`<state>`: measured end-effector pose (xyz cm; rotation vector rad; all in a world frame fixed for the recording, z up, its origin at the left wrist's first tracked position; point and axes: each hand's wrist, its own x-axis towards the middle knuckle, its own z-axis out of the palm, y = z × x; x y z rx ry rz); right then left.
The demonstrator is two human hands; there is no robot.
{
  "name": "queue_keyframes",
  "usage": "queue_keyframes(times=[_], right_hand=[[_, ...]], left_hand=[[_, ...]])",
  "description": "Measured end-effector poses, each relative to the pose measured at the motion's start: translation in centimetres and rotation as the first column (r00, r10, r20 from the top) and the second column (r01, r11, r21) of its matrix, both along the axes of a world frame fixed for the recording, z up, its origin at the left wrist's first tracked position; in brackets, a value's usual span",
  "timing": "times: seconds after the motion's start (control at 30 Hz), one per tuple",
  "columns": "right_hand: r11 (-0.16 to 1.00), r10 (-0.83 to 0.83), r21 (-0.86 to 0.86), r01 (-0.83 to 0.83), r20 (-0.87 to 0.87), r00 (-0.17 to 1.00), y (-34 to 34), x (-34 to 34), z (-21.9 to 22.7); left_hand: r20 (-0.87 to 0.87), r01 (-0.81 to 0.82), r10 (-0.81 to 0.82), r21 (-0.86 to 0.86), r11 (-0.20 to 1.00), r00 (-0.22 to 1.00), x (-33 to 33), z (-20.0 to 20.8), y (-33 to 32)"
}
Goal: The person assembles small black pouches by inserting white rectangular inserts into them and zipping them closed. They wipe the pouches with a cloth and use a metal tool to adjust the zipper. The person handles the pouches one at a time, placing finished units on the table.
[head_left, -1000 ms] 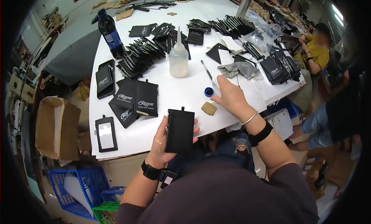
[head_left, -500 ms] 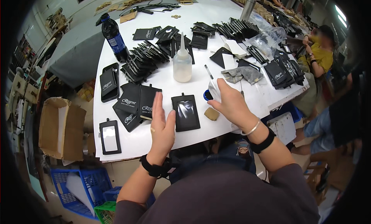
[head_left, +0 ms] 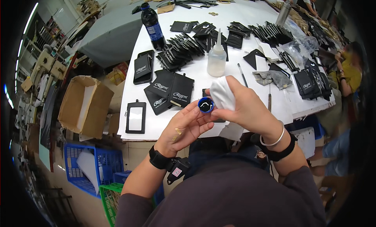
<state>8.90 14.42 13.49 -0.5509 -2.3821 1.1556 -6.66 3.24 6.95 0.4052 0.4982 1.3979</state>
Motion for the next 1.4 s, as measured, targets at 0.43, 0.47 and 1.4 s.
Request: queue_keyframes(times=[0.43, 0.47, 1.4], right_hand=[[0.026, -0.114, -0.888, -0.460, -0.460, 0.881, 3.5, 2.9, -2.0], [0.045, -0.128, -0.890, -0.453, -0.455, 0.881, 3.7, 3.1, -2.2], [0.007, -0.057, -0.925, -0.380, -0.379, 0.924, 9.3, 12.1, 0.0]], left_hand=[[-0.353, -0.384, 0.370, 0.032, 0.923, 0.859, -3.9, 7.9, -6.0], [-0.409, -0.424, 0.407, 0.055, 0.904, 0.816, -4.4, 9.1, -6.6], [-0.669, -0.856, 0.713, 0.225, 0.466, 0.212, -8.0, 23.3, -15.8]])
